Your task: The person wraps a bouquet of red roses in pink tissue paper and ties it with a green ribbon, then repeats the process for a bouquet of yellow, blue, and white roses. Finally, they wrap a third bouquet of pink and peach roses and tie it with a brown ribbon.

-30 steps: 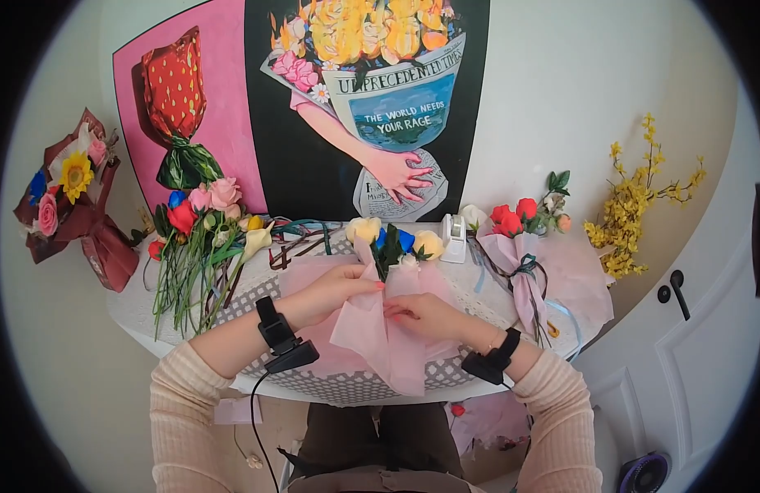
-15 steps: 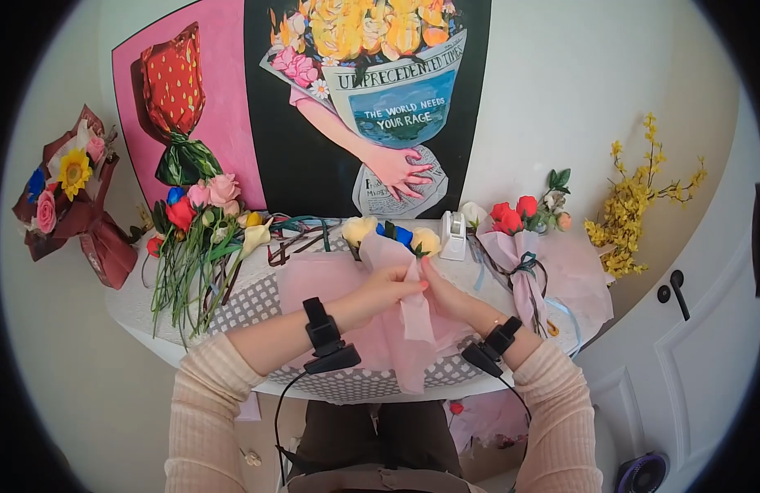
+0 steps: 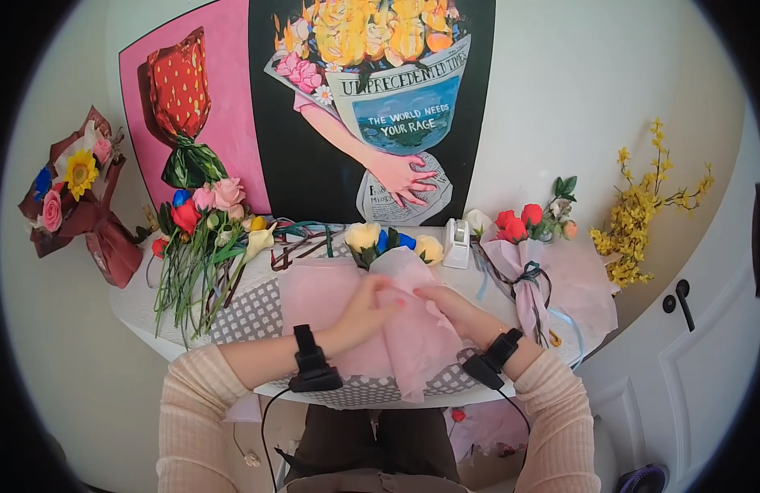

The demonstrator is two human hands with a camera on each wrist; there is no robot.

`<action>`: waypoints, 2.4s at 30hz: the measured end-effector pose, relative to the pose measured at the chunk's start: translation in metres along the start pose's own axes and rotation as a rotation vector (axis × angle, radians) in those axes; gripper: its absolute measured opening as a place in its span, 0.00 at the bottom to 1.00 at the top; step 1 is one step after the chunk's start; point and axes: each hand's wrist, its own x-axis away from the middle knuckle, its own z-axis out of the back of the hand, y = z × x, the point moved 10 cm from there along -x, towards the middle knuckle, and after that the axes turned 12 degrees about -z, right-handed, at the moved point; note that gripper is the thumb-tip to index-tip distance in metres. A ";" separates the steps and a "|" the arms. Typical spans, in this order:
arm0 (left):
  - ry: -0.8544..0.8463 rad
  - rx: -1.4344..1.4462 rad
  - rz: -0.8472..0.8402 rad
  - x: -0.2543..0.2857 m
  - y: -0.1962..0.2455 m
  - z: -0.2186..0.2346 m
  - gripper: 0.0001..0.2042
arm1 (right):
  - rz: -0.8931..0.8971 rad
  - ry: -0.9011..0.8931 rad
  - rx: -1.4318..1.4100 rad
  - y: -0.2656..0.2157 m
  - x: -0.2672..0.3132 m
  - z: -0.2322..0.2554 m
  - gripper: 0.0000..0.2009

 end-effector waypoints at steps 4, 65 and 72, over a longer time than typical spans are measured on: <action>0.169 0.390 0.531 0.014 -0.090 0.023 0.28 | 0.022 0.008 -0.011 -0.001 0.000 -0.004 0.14; -0.007 0.626 0.628 -0.005 -0.063 -0.031 0.20 | 0.097 -0.045 -0.177 -0.004 0.026 -0.003 0.16; 0.103 0.685 0.254 -0.032 0.021 0.001 0.20 | 0.500 0.015 0.072 -0.064 0.059 -0.026 0.13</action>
